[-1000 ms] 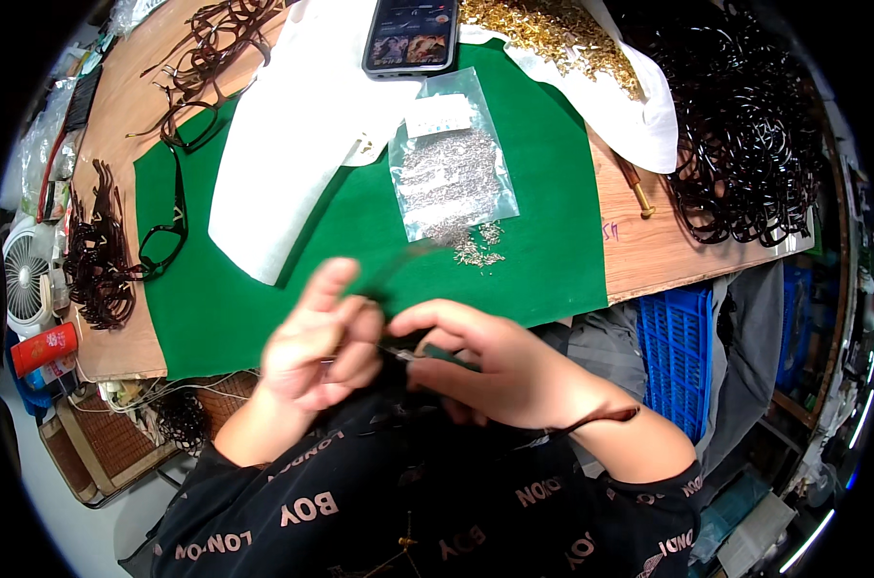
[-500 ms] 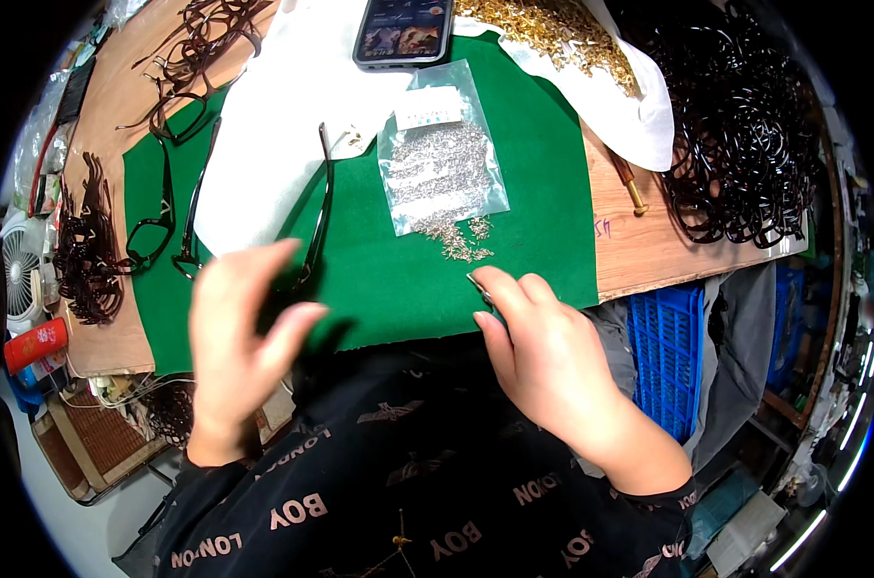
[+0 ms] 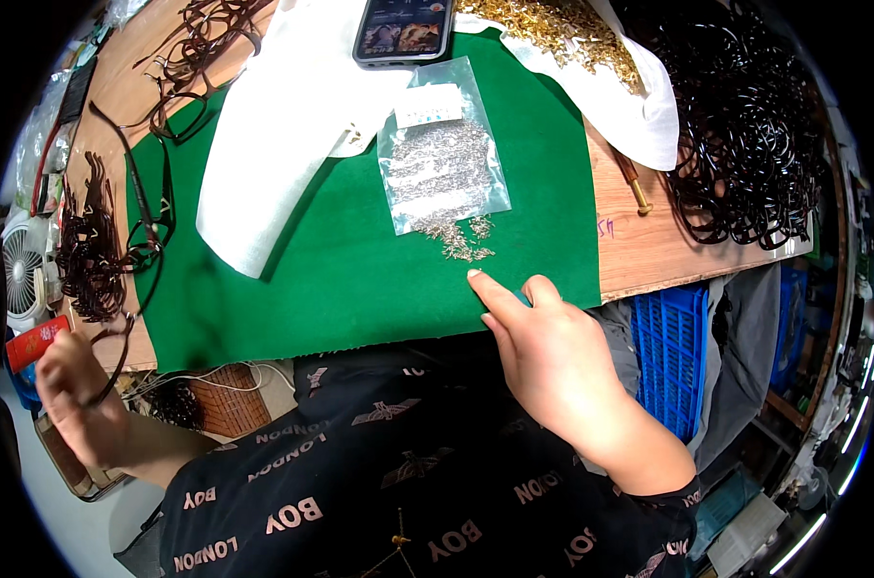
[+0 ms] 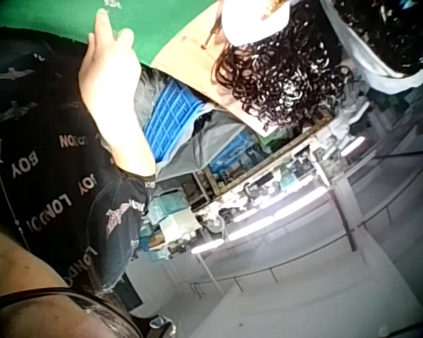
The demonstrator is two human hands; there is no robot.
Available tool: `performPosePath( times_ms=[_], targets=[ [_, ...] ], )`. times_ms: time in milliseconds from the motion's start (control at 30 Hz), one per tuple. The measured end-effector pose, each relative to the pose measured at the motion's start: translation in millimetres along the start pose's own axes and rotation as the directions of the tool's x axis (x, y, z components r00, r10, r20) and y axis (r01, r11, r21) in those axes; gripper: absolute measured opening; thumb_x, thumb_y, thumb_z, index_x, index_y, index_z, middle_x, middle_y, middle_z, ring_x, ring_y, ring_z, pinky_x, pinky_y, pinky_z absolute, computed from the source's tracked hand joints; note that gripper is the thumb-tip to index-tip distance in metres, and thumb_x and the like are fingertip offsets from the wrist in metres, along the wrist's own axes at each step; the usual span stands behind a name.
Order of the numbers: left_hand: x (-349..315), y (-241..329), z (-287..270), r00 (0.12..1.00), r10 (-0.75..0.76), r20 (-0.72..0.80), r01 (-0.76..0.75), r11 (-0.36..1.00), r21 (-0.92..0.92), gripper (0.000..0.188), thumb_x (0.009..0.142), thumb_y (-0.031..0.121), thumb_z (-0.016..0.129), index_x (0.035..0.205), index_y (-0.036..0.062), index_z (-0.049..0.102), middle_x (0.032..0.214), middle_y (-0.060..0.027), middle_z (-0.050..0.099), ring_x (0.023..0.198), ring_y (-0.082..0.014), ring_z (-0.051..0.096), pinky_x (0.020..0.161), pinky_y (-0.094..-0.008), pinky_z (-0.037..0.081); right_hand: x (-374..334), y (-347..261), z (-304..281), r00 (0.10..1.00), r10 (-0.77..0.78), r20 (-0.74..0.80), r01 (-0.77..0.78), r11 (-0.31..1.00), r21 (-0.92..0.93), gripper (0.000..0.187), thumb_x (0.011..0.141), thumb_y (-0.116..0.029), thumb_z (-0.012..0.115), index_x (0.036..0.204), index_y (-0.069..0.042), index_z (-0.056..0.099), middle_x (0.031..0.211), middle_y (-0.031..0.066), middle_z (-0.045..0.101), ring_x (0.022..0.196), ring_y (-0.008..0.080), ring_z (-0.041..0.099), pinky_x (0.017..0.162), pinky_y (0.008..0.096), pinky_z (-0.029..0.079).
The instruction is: The person assembles eyeglasses by hand, using a screwdriver to tighten screws on the temples and frame. They handle multiple pairs of glasses, small screws, and a screwdriver, placing finished units on a green mat.
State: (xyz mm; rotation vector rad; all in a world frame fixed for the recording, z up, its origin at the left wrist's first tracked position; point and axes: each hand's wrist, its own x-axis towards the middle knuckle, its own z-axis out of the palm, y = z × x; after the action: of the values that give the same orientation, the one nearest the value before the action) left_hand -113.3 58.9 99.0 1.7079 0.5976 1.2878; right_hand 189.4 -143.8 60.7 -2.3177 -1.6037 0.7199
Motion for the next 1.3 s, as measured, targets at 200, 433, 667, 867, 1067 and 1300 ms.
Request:
performPosePath(
  times_ms=[200, 433, 667, 867, 1067, 1300],
  targets=[
    [-10.3, -43.9, 83.7, 0.806, -0.217, 0.551, 0.574, 0.053, -0.817, 0.015, 0.086, 0.023, 0.052, 0.078, 0.0102, 0.053, 0.048, 0.0049, 0.037, 0.049, -0.0107, 0.034, 0.047, -0.0243, 0.026, 10.9, 5.0, 11.2, 0.978, -0.184, -0.094, 0.207, 0.877, 0.433, 0.031, 0.085, -0.006, 0.054, 0.115, -0.007, 0.054, 0.078, 0.0109, 0.054, 0.065, 0.0239, 0.055, 0.06, 0.0333, 0.047],
    [-66.0, -79.2, 145.5, 0.422, -0.452, 0.786, 0.693, -0.398, -0.601, 0.03, 0.093, 0.025, 0.044, 0.106, -0.0021, 0.049, 0.069, 0.0001, 0.042, 0.059, -0.01, 0.039, 0.057, -0.0229, 0.037, 27.1, -37.1, -7.0, 0.71, -0.223, 0.668, -0.677, 0.046, 0.734, 0.032, 0.093, -0.014, 0.042, 0.124, -0.01, 0.045, 0.076, 0.0046, 0.051, 0.046, 0.009, 0.05, 0.037, 0.0174, 0.033],
    [-66.7, -78.1, 143.7, 0.419, -0.466, 0.779, 0.716, -0.357, -0.599, 0.03, 0.093, 0.023, 0.046, 0.108, -0.0024, 0.051, 0.076, -0.0015, 0.049, 0.064, -0.0088, 0.042, 0.062, -0.0237, 0.041, 34.5, -43.1, 3.9, 0.745, -0.207, 0.634, -0.65, -0.015, 0.76, 0.037, 0.091, -0.02, 0.046, 0.125, -0.006, 0.042, 0.077, 0.0078, 0.055, 0.044, 0.013, 0.05, 0.035, 0.0203, 0.033],
    [-66.8, -81.1, 143.5, 0.443, -0.408, 0.798, 0.73, -0.353, -0.585, 0.029, 0.093, 0.022, 0.045, 0.108, -0.0024, 0.051, 0.085, -0.0063, 0.054, 0.067, -0.0086, 0.046, 0.07, -0.0244, 0.045, 34.6, -46.5, -0.6, 0.733, -0.148, 0.664, -0.663, 0.063, 0.746, 0.034, 0.091, -0.021, 0.045, 0.122, -0.007, 0.044, 0.081, 0.0077, 0.057, 0.048, 0.0133, 0.053, 0.036, 0.0205, 0.036],
    [-68.9, -86.9, 145.4, 0.416, -0.355, 0.837, 0.772, -0.349, -0.532, 0.028, 0.093, 0.022, 0.046, 0.106, -0.0022, 0.051, 0.085, -0.0057, 0.054, 0.07, -0.009, 0.048, 0.069, -0.0216, 0.045, 31.2, -39.0, 3.6, 0.746, -0.175, 0.643, -0.659, -0.047, 0.751, 0.034, 0.09, -0.028, 0.052, 0.115, -0.006, 0.044, 0.084, 0.0077, 0.058, 0.05, 0.0114, 0.055, 0.037, 0.0198, 0.038],
    [-59.7, -57.5, 125.7, 0.505, -0.269, 0.82, 0.829, -0.112, -0.547, 0.026, 0.086, 0.021, 0.057, 0.095, -0.0033, 0.055, 0.084, -0.0101, 0.054, 0.07, -0.0162, 0.052, 0.06, -0.0254, 0.041, 30.3, -21.8, -0.9, 0.72, -0.464, 0.517, -0.492, 0.184, 0.851, 0.03, 0.091, -0.017, 0.048, 0.117, -0.002, 0.043, 0.086, 0.0135, 0.059, 0.051, 0.0134, 0.053, 0.04, 0.0208, 0.039]
  ],
)
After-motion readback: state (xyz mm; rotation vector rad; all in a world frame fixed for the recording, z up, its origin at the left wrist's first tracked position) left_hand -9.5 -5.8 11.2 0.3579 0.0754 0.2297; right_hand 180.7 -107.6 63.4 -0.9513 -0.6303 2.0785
